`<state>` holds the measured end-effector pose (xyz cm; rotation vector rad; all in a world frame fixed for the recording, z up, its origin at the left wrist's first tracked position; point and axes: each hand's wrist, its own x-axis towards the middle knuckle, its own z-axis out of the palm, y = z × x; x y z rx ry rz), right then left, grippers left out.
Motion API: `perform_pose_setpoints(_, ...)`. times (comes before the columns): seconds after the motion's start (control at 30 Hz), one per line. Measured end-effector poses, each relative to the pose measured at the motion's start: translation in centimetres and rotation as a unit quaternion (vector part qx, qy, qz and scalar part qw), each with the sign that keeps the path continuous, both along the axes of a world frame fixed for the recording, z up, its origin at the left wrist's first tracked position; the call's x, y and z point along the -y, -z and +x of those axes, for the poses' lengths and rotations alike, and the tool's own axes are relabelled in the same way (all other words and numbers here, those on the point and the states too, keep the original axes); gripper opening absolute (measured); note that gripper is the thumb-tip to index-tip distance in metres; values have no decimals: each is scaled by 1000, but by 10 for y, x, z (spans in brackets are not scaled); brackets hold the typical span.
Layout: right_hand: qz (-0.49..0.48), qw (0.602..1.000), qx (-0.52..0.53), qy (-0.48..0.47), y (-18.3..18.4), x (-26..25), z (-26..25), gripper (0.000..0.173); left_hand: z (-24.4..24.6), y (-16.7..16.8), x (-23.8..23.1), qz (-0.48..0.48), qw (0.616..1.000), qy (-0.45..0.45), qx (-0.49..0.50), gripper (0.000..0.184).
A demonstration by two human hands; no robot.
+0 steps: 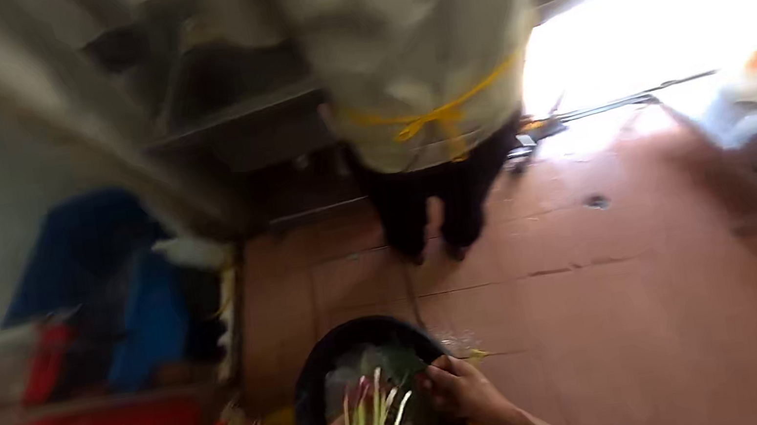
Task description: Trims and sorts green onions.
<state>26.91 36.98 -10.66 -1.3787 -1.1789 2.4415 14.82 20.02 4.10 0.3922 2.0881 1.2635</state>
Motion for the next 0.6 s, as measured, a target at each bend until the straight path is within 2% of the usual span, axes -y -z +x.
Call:
perform_pose_setpoints(0.1, 10, 995, -61, -78, -21, -7, -3, 21, 5, -12, -6, 39, 995, -85, 32, 32)
perform_pose_setpoints(0.2, 113, 974, -154, -120, -75, -20, -21, 20, 12, -14, -8, 59, 986, -147, 43, 31)
perform_pose_setpoints(0.27, 206, 940, -209, -174, -107, -34, -38, 18, 14, -13, -12, 78, 983, -165, 31, 31)
perform_pose_setpoints(0.33, 279, 901, -222, -249, -128, -42, -52, 21, 17, -9, -16, 104, 980, -170, 17, 33)
perform_pose_setpoints(0.4, 301, 883, -207, -294, -136, -44, -61, 28, 20, -6, -24, 130, 979, -156, 5, 38)
perform_pose_setpoints(0.5, 296, 894, -183, -282, -138, -45, -63, 28, 26, -11, -37, 158, 977, -142, -13, 38)
perform_pose_setpoints(0.6, 280, 914, -191, -223, -132, -46, -58, 18, 30, -16, -41, 171, 975, -145, 1, 28)
